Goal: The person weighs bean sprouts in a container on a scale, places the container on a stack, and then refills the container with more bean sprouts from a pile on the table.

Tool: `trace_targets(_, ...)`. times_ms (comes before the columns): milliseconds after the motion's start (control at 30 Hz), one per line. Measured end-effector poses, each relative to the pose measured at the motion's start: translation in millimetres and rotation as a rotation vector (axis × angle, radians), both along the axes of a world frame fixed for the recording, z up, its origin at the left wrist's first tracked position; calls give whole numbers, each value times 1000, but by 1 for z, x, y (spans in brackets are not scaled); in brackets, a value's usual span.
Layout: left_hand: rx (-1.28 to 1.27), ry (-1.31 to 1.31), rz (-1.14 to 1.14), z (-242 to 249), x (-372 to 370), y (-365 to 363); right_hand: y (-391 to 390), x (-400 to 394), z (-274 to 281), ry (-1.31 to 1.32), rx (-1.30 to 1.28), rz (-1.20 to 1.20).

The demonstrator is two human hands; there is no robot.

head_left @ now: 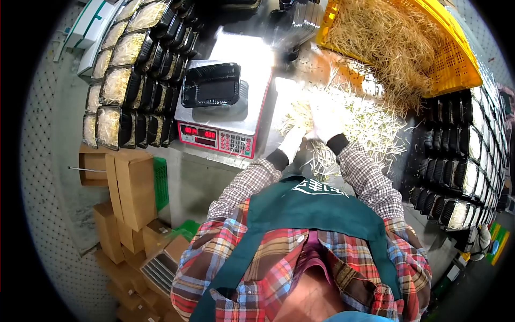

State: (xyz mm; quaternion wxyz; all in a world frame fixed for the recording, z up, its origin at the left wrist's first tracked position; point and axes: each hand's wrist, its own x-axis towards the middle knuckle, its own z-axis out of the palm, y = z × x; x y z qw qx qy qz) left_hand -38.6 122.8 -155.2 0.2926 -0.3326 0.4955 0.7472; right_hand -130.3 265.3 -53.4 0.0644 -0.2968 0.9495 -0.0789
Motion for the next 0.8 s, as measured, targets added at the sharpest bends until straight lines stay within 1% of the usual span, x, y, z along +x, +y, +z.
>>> trace_targets(33,-54,23,-61,59,-1,-2,-2,-8,5,-30,28,-23)
trace_targets(67,-111,46,-123,91,1,-8,-5,-17,9,-60,53,-47)
trace_targets(100,-9,127,-160,96,5,-23,-9,-28,15,-137,65,-58)
trace_targets(133,71,132,-138,103,8,-39,-9,-30,17,-145,68,-70)
trace_targets(167,-200,397,-312,112,9,-54,-9,-33,20,-150,73,-84)
trace_targets(200,-475,660,-482,133,6,-69,-10,-37,24,-156,79,-98)
trace_targets(233,-576,807,-412,157,4,-87,-14,-36,39,-177,121,-103)
trace_targets(267,-676,951,-336,177,4,-108,-15,-32,40,-115,115,-89)
trace_targets(333,-1286,1170,-252,190,-3,-154,-14,-26,38,3,101,-62)
trace_targets(367,-1154,1031,-36,205,-11,-172,-11,-26,28,41,80,-43)
trace_targets(400,-1013,887,168,216,-18,-191,-11,-32,26,-47,114,-66)
trace_targets(467,-1317,925,289,201,-28,-242,-12,-45,29,-215,182,-117)
trace_targets(500,-1494,850,201,191,-32,-269,-8,-48,38,-241,210,-100)
trace_targets(533,-1665,765,112,181,-35,-293,0,-48,36,-176,93,-96)
trace_targets(567,-1684,581,64,174,-38,-310,12,-45,30,-113,-21,-89)
trace_targets(600,-1687,372,18,176,-41,-316,20,-40,28,-51,-133,-83)
trace_targets(633,-1670,293,-57,171,-45,-325,24,-34,40,-72,-166,-123)
trace_targets(667,-1649,214,-134,164,-49,-336,27,-32,40,-122,-106,-166)
trace_targets(700,-1440,301,-135,146,-52,-355,29,-29,38,-172,-46,-214)
trace_targets(733,-1144,418,13,115,-57,-372,32,-26,35,-219,11,-265)
trace_targets(767,-1013,473,123,104,-60,-374,34,-20,31,-172,61,-233)
trace_targets(800,-880,522,230,98,-63,-374,36,-15,23,-77,41,-216)
